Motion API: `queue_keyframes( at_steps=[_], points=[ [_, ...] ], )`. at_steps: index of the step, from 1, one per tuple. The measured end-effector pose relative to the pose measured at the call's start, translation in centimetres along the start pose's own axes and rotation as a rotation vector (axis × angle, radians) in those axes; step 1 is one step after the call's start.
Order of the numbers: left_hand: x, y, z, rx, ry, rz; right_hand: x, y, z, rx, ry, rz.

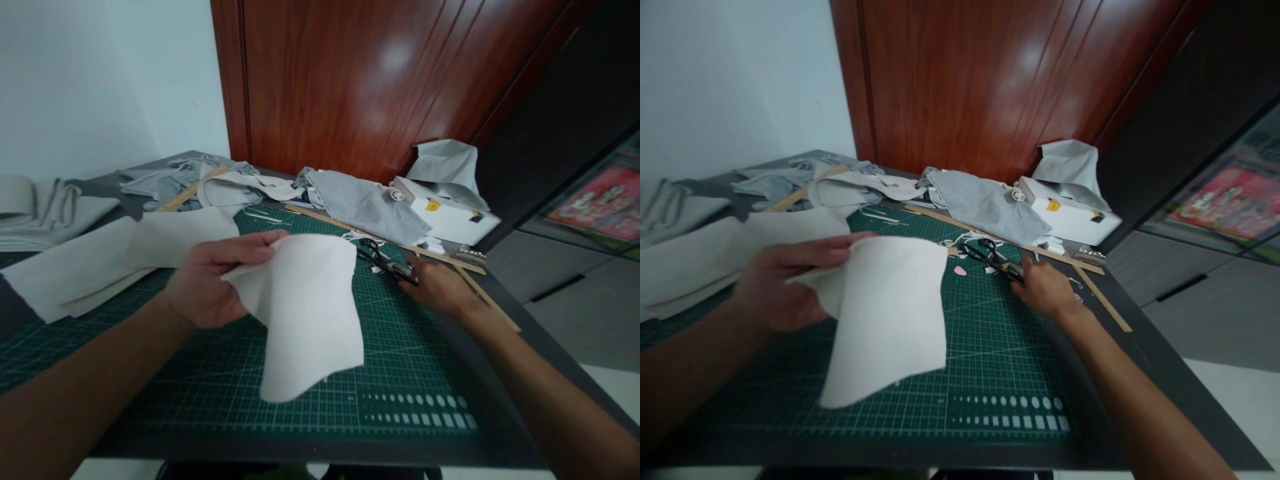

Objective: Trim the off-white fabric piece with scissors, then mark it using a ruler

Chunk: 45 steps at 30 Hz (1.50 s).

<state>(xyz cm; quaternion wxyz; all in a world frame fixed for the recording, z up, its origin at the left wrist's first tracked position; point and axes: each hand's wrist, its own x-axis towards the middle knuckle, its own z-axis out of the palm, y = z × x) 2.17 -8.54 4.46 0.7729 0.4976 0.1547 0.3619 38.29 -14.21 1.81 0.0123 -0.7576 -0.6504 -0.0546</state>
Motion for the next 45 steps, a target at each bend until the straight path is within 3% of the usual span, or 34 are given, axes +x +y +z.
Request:
queue_keyframes(
  at_steps=[3, 4, 7, 8, 9, 11, 17, 19, 22, 24, 28, 31, 34, 37, 40, 45],
  points=[
    [-0.1, 2.2, 0.0, -0.089, 0.218, 0.099, -3.9, -5.2, -0.1, 0.072, 0.126, -0.114],
    [-0.2, 2.9, 0.0, -0.094, 0.329, 0.139, -5.6, -7.5, 0.0, 0.135, 0.126, -0.225],
    [-0.3, 4.3, -0.4, -0.081, 0.569, 0.195, -9.8, -14.0, 0.7, 0.465, -0.058, -0.772],
    [-0.4, 4.5, -0.6, -0.078, 0.599, 0.203, -10.4, -15.5, 1.0, 0.505, -0.152, -0.887],
    [-0.4, 4.6, -0.8, -0.075, 0.61, 0.211, -10.5, -16.3, 1.3, 0.536, -0.2, -0.912],
    [-0.4, 4.6, -1.2, -0.066, 0.593, 0.222, -9.5, -16.2, 1.9, 0.515, -0.25, -0.81],
    [-0.1, 4.2, -0.4, -0.086, 0.512, 0.245, -4.6, -10.8, 1.8, 0.233, -0.226, -0.442],
    [0.1, 3.8, 0.0, -0.084, 0.506, 0.226, -4.5, -11.0, 1.4, 0.264, -0.168, -0.458],
    [0.1, 2.7, 0.1, -0.097, 0.442, 0.156, -4.6, -13.0, 1.4, 0.387, -0.103, -0.63],
    [-0.1, 1.7, -0.2, -0.12, 0.335, 0.077, -4.3, -13.9, 1.7, 0.525, -0.139, -0.667],
    [-0.3, 0.1, -0.5, -0.148, 0.109, -0.068, -3.4, -13.1, 2.1, 0.877, -0.096, -0.549],
    [-0.1, -0.8, 0.1, -0.1, 0.069, -0.151, -3.7, -11.7, 1.8, 1.093, -0.1, -0.393],
    [0.1, -1.6, 0.5, 0.047, 0.111, -0.33, -4.9, -11.0, 1.8, 1.451, -0.185, -0.066],
    [0.2, -2.6, 0.0, 0.307, 0.071, -0.467, -6.1, -10.2, 2.8, 1.488, -0.203, 0.111],
    [0.3, -3.4, -1.5, 0.662, -0.015, -0.41, -6.4, -8.9, 4.0, 1.366, -0.14, 0.15],
    [0.6, -3.6, -2.4, 1.26, 0.026, -0.179, -5.5, -7.3, 4.6, 1.214, 0.041, 0.128]
  ],
)
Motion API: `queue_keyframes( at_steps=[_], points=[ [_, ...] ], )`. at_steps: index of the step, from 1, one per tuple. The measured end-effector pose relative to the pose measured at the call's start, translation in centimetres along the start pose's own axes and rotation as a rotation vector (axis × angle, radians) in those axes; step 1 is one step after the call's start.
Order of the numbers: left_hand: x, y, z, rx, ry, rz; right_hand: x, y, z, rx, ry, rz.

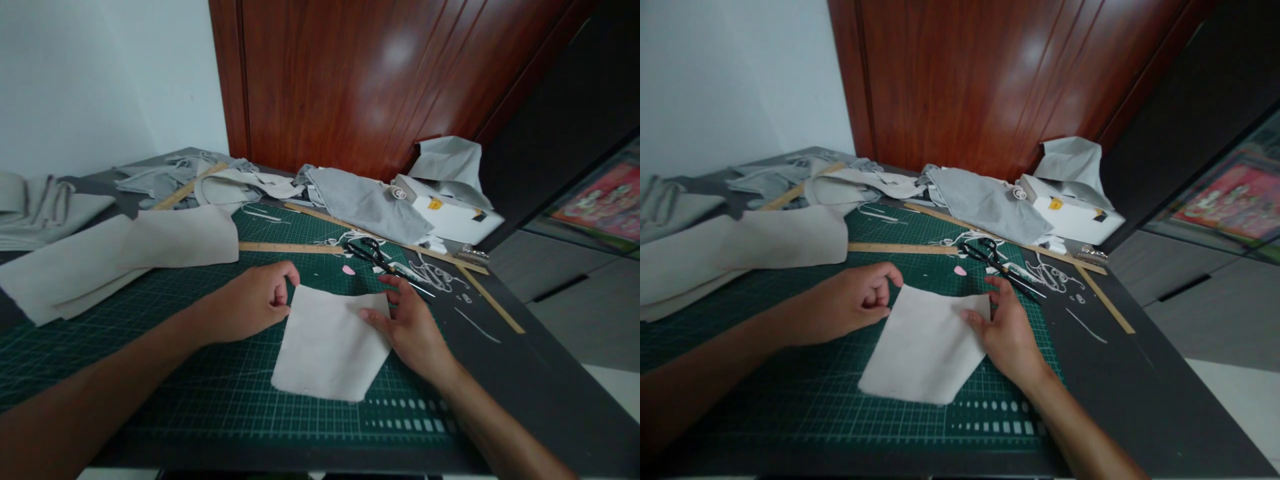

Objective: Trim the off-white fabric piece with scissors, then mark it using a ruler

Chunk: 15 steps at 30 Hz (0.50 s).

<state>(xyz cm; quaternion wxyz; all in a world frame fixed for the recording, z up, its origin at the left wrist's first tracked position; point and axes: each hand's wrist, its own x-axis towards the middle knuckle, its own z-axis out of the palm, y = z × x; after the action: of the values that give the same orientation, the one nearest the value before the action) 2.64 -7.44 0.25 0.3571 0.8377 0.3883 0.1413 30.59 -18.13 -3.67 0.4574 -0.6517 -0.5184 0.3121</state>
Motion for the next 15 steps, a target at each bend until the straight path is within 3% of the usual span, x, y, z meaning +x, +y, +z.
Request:
queue_keyframes(
  at_steps=[2, 4, 6, 9, 12, 15],
  points=[
    [-0.2, 0.8, 0.1, 0.177, 0.115, 0.053, -0.2, -0.2, -0.3, -0.074, 0.061, -0.068],
    [-0.7, 1.9, 0.6, 0.274, 0.237, 0.195, -1.3, -0.6, -0.5, -0.228, 0.098, -0.203],
    [-1.3, 2.6, 1.5, 0.283, 0.177, 0.399, -3.0, -0.7, -0.6, -0.567, 0.023, -0.479],
    [-2.0, 2.5, 3.2, 0.367, -0.083, 0.605, -5.5, -0.6, -0.8, -0.813, -0.163, -0.746],
    [-2.6, 1.3, 4.5, 0.447, -0.189, 0.568, -6.8, -0.3, -0.8, -0.901, -0.168, -0.882],
    [-2.9, 0.6, 5.1, 0.502, -0.138, 0.504, -6.8, -0.2, -0.6, -0.912, -0.067, -0.925]
  ],
)
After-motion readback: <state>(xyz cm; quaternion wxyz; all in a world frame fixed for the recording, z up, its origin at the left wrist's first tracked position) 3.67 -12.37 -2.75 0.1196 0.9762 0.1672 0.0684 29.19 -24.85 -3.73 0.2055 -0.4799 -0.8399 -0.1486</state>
